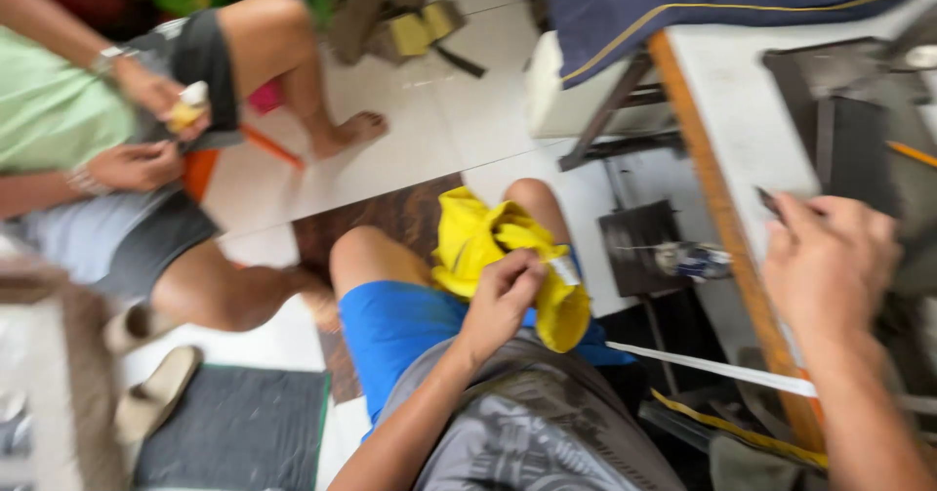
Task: Inspecting a yellow garment and using a small tool to remove a tag or loose threads
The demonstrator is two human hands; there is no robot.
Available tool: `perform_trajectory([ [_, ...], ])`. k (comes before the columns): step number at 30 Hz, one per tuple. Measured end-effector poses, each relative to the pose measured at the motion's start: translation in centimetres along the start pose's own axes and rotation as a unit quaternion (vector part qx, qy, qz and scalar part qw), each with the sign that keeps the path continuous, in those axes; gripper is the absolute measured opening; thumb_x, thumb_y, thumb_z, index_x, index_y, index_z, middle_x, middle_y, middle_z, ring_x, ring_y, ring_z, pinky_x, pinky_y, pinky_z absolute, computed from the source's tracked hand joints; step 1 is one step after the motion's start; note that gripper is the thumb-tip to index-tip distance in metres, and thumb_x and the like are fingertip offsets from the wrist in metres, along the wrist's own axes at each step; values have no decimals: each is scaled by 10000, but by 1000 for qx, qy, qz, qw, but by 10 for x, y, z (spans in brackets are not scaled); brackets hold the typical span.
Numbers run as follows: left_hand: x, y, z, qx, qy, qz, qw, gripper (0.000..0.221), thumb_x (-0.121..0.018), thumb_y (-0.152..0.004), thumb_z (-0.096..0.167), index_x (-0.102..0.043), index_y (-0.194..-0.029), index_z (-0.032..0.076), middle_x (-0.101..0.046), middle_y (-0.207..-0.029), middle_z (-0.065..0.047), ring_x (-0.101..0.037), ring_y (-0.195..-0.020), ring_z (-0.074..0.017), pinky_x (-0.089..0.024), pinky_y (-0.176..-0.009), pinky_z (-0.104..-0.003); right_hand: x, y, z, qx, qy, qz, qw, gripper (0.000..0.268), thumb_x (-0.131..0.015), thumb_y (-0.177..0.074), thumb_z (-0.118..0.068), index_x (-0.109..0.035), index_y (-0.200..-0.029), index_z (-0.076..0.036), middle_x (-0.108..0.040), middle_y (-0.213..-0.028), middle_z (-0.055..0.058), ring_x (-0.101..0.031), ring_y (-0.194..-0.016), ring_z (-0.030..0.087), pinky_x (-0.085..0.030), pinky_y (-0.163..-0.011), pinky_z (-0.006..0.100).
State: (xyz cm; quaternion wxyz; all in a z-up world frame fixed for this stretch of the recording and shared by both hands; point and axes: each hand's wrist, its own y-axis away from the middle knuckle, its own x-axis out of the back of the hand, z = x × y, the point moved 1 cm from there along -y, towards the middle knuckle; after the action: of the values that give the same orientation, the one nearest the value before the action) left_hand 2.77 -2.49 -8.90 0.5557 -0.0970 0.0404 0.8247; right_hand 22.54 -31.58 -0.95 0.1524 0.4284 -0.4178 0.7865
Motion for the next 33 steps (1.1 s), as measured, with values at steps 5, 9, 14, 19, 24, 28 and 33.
perform_trajectory([
  [5, 5, 0, 32, 25, 0, -48, 999, 236, -545, -1036, 208, -535, -803, 173, -461, -683, 78, -413, -651, -38, -349, -594, -239, 93, -68, -123, -7, -418, -55, 907, 93, -721, -1052, 8, -741, -974, 57, -702, -952, 166, -644, -891, 292, -493, -850, 403],
  [9, 15, 3, 32, 38, 28, -96, 994, 229, -568, -1011, 131, -611, -786, 116, -511, -592, 24, -461, -582, -54, -403, -567, -227, 46, -62, -176, -107, -550, -526, 640, 407, -603, -935, -458, -790, -986, -100, -784, -881, 73, -692, -858, 200, -510, -796, 347],
  [14, 47, 3, 14, 31, 60, -44, 997, 212, -577, -991, 95, -664, -798, 87, -497, -612, 17, -456, -616, -74, -440, -605, -227, -9, -21, -204, -46, -769, -436, 465, 299, -696, -969, -218, -755, -722, -61, -650, -564, -15, -613, -553, 82, -520, -510, 248],
  [19, 46, 6, 86, 119, 8, -132, 984, 391, -620, -1035, 260, -644, -705, 53, -539, -483, -41, -519, -463, -89, -434, -502, -209, -18, -13, -216, -63, -831, -356, 423, 223, -643, -983, -85, -765, -816, 1, -713, -645, 67, -667, -628, 107, -571, -564, 286],
  [24, 28, -3, 51, 117, 250, -29, 961, 370, -674, -998, 132, -622, -641, 46, -529, -450, -28, -503, -358, -65, -427, -398, -173, 3, -17, -237, -232, -895, -274, 266, 215, -628, -953, -112, -738, -918, 70, -747, -758, 228, -742, -640, 287, -625, -657, 465],
  [28, -1, -21, 61, 55, 380, 191, 903, 303, -677, -888, 4, -531, -625, 45, -463, -434, -29, -441, -275, -92, -345, -331, -195, 57, -62, -253, -410, -885, -210, 61, 327, -636, -839, -174, -682, -1083, 39, -725, -1002, 211, -725, -832, 376, -573, -844, 532],
  [33, -7, -5, 60, 45, 376, 213, 901, 329, -670, -887, -3, -514, -603, 59, -451, -444, -34, -431, -302, -85, -338, -346, -204, 34, -38, -245, -387, -888, -220, 119, 292, -618, -837, -178, -656, -1048, 21, -695, -950, 203, -686, -802, 325, -551, -857, 487],
])
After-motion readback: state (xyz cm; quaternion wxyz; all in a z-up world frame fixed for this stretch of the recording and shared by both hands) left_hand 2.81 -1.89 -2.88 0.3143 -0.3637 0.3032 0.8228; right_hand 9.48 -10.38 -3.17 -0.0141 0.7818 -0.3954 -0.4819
